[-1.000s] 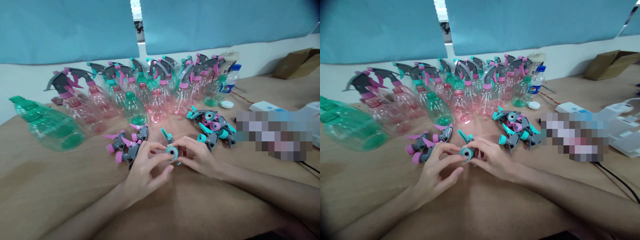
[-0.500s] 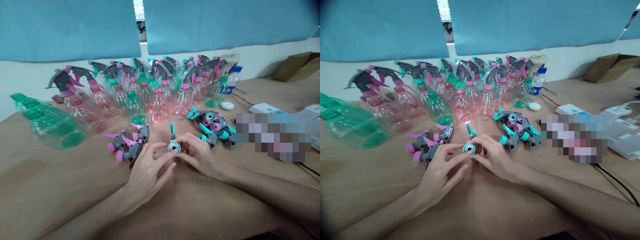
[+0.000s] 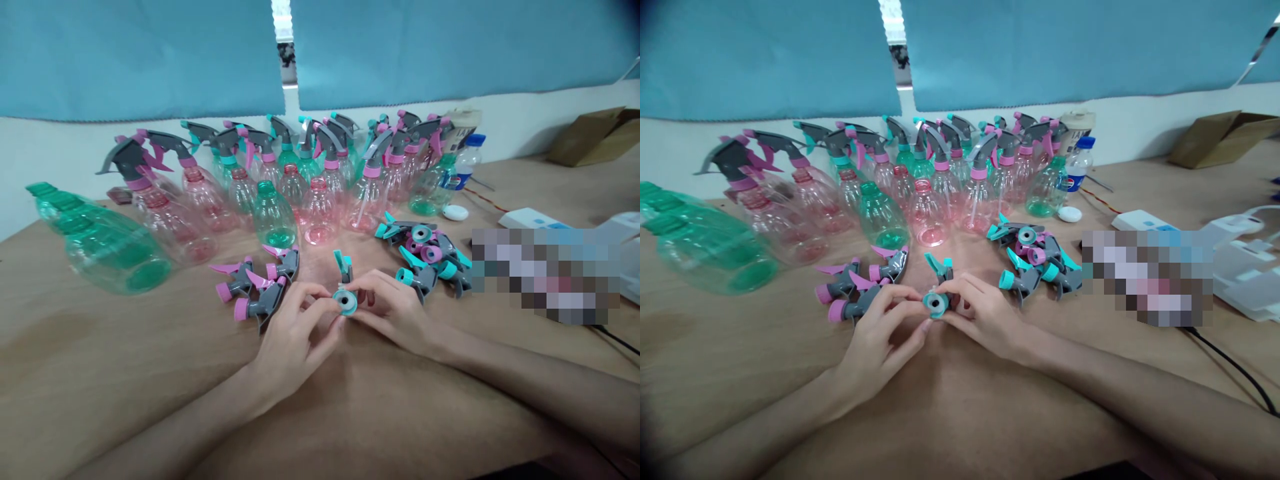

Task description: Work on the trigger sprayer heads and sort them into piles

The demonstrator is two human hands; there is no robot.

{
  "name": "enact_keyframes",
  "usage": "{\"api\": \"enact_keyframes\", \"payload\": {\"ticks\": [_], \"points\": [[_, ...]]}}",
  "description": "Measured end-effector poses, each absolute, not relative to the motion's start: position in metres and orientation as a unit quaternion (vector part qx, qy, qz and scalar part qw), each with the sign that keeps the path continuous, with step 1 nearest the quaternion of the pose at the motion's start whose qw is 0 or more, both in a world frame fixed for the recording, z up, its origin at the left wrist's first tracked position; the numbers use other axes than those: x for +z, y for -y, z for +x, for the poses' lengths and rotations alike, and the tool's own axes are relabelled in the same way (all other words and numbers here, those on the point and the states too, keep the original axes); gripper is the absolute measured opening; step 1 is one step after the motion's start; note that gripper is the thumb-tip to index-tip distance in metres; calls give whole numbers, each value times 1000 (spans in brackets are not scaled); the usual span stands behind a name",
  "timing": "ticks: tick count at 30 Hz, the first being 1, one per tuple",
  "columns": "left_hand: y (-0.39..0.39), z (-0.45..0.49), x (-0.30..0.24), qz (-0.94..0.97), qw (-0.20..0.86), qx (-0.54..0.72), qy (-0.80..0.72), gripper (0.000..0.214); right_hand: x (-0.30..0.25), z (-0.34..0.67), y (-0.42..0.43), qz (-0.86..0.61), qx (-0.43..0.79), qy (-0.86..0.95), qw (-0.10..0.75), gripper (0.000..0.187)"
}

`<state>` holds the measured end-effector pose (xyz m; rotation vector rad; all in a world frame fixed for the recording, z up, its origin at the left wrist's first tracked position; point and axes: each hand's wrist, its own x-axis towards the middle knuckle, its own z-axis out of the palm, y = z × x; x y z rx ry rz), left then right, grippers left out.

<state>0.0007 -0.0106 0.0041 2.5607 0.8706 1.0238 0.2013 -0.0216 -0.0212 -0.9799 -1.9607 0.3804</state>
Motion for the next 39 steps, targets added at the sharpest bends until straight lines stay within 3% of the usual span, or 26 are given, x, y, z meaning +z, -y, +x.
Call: {"api": "enact_keyframes", "payload": {"ticks": [4,8,11,19,31,34,39], "points": [[11,0,4,872,151,349,-307,12,-23,202,22,-383,135,798,445,20],[11,1,4,811,263,386,-353,10,-22,201,22,-357,115,821,430,19],[8,4,4,790,330,358,-373,20,-22,200,22,-329,83,845,413,20],[0,5,3,827,308,293,-369,26,-18,199,21,-314,47,865,388,20],[9,15,4,798,292,283,-445,15,-20,197,22,-290,60,865,406,23],[8,16,6,772,337,297,-450,9,-21,198,22,-331,108,846,403,25],[6,11,4,736,437,333,-397,17,-20,203,20,-366,172,812,421,25]]}}
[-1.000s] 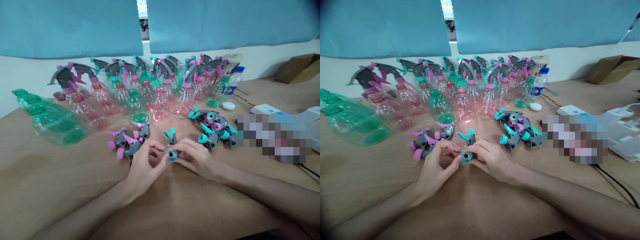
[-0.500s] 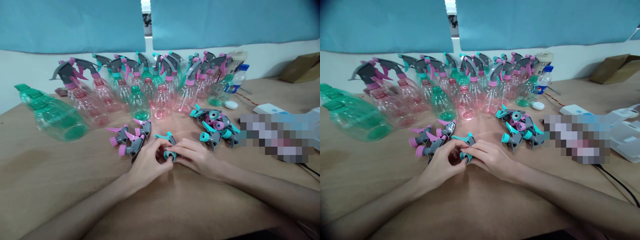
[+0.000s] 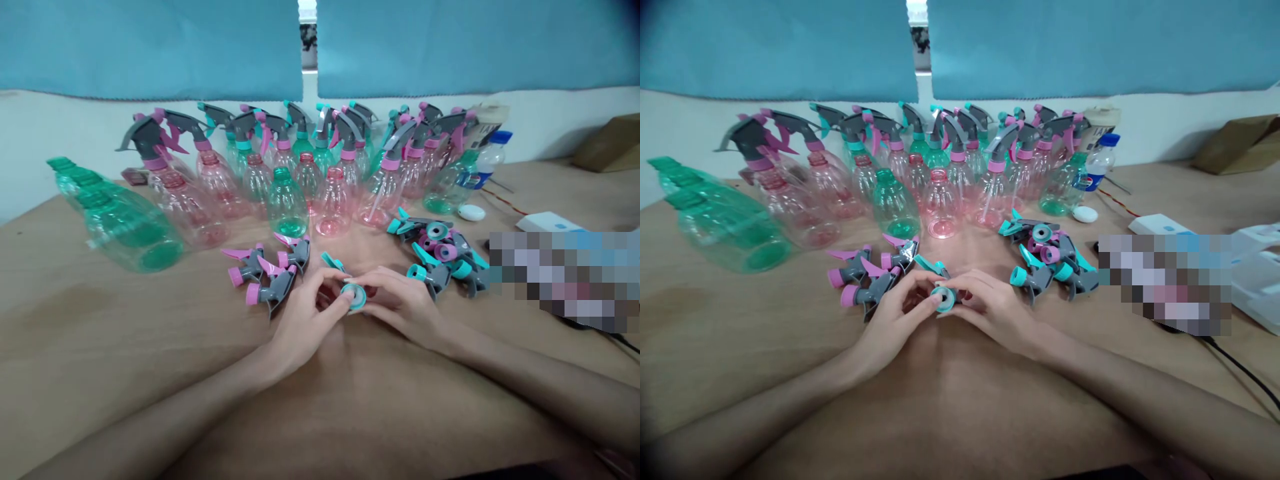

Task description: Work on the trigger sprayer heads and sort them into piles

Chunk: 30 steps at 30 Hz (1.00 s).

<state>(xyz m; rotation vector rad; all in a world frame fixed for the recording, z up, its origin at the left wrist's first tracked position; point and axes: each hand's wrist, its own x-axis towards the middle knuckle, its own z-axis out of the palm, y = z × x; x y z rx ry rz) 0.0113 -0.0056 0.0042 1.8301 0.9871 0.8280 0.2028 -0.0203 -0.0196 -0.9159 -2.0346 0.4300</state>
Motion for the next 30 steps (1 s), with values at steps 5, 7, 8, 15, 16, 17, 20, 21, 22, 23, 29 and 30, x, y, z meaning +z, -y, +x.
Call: {"api": "enact_keyframes", "payload": {"ticks": [5,7,8,15,16,17,20,21,22,23,29,30], "points": [[5,11,1,739,442,337,-381,19,-17,203,19,-362,155,816,424,23],[6,12,1,749,414,329,-400,19,-18,203,19,-359,144,821,420,23],[7,13,2,754,400,324,-409,19,-18,203,19,-357,137,825,417,23],[5,14,8,782,360,279,-426,18,-20,202,19,-318,91,852,405,27],[5,14,9,783,356,274,-430,18,-21,201,19,-315,85,854,405,27],[5,14,10,785,350,268,-435,18,-21,201,19,-313,78,855,406,27],[8,15,11,793,317,250,-456,18,-23,199,20,-305,65,860,403,27],[10,16,11,795,300,246,-466,18,-23,199,20,-305,63,861,402,27],[12,16,11,796,284,243,-476,17,-23,199,20,-304,62,863,399,27],[13,17,10,796,269,240,-486,17,-23,198,21,-305,62,864,395,26],[13,18,8,795,270,251,-482,11,-21,196,20,-330,96,850,400,24],[11,17,7,792,292,264,-466,10,-21,197,19,-340,107,844,401,24]]}}
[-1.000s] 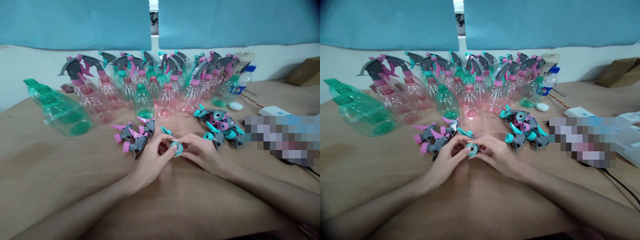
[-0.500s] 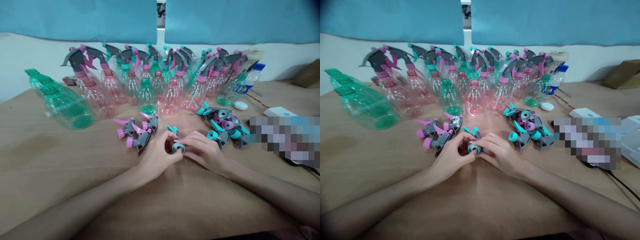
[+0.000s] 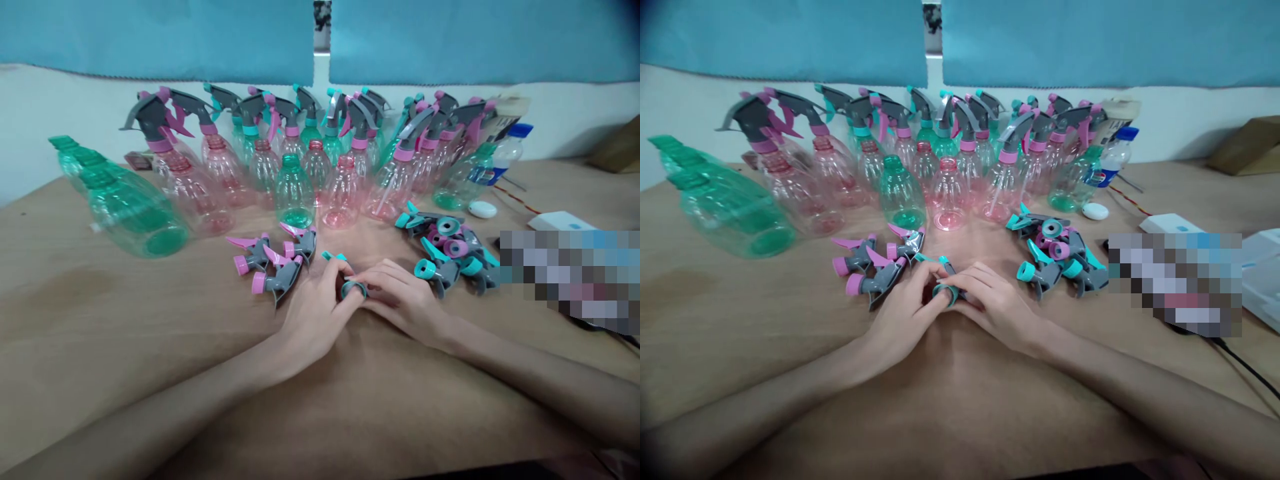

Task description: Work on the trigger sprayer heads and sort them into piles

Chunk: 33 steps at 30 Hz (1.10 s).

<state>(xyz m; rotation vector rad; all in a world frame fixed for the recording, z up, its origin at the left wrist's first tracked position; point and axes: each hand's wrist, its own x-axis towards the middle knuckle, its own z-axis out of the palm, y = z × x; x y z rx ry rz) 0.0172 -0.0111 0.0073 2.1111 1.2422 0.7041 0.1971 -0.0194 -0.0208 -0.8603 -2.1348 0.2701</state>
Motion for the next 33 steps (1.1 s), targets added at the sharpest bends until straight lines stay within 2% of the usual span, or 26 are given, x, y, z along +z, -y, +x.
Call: {"api": "enact_keyframes", "payload": {"ticks": [4,9,16,21,26,33], "points": [[6,12,3,766,368,323,-415,16,-19,203,15,-407,162,799,412,24],[7,9,4,775,323,346,-418,15,-18,209,12,-427,219,764,432,30],[8,9,5,787,322,357,-388,8,-16,206,16,-355,109,831,415,29],[9,8,3,812,252,351,-392,22,-21,210,13,-338,14,857,389,31],[7,7,14,862,147,294,-387,23,-24,212,13,-333,-21,876,349,32],[6,10,23,875,155,214,-405,19,-24,205,18,-323,-55,878,348,27]]}}
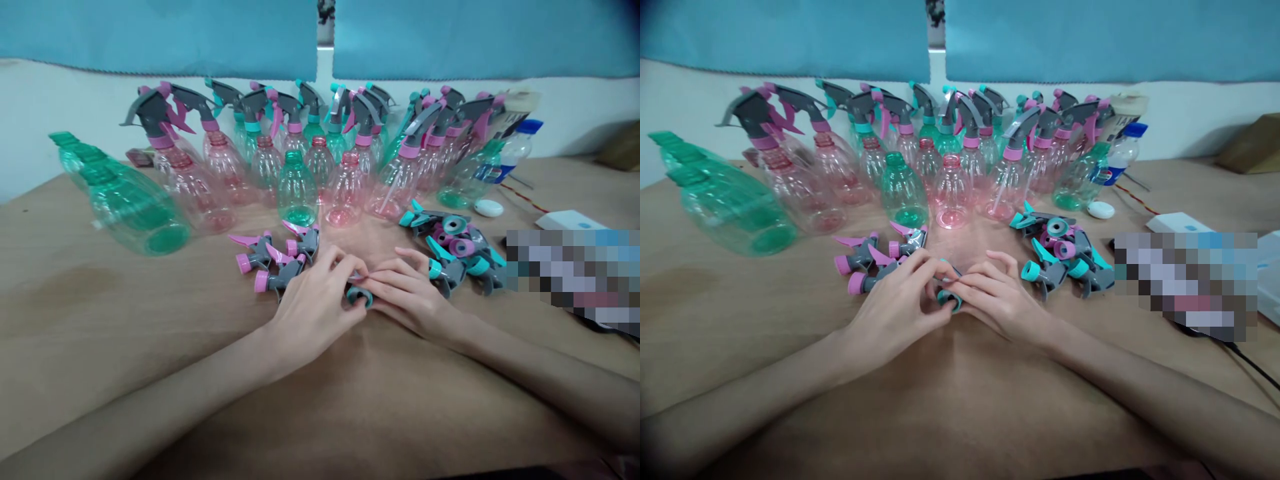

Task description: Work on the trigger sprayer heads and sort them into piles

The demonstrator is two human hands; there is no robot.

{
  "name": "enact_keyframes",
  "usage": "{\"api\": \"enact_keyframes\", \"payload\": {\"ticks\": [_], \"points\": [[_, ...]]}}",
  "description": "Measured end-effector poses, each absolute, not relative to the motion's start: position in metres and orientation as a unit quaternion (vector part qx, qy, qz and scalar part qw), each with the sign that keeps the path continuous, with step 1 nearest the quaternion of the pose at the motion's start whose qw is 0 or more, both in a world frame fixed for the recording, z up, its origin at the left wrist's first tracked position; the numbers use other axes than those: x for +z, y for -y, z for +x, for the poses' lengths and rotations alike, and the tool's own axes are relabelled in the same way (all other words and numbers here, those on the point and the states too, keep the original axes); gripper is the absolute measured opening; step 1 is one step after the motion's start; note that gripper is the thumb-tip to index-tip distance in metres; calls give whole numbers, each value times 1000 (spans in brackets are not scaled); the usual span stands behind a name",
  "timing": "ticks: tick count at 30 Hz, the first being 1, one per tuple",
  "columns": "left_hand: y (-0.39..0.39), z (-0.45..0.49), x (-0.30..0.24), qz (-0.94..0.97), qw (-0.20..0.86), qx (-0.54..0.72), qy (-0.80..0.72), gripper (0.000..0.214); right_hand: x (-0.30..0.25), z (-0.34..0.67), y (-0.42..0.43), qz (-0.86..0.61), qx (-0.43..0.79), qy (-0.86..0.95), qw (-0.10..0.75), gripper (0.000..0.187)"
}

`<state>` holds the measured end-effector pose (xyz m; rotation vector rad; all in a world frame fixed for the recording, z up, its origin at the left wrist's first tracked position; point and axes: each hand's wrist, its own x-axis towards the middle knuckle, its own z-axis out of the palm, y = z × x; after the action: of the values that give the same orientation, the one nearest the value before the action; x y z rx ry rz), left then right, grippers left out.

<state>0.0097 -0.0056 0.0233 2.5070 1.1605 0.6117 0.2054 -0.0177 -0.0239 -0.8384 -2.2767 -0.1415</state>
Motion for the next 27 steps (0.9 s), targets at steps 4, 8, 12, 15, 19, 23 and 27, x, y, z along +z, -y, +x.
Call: {"api": "enact_keyframes", "payload": {"ticks": [4,8,12,15,19,23,27], "points": [[8,13,22,861,172,214,-428,19,-24,202,19,-314,-59,880,350,25],[11,15,22,855,173,216,-439,17,-24,202,20,-319,-48,881,346,23],[11,15,22,849,178,227,-442,13,-25,202,18,-337,-40,870,357,18],[10,15,21,841,207,251,-432,11,-23,201,16,-357,-24,857,370,16],[5,13,17,819,269,291,-415,14,-19,202,15,-366,4,850,379,16],[3,11,15,809,289,329,-392,15,-19,205,14,-386,33,835,390,18],[4,7,10,848,166,382,-327,15,-18,209,13,-411,92,816,397,25]]}}
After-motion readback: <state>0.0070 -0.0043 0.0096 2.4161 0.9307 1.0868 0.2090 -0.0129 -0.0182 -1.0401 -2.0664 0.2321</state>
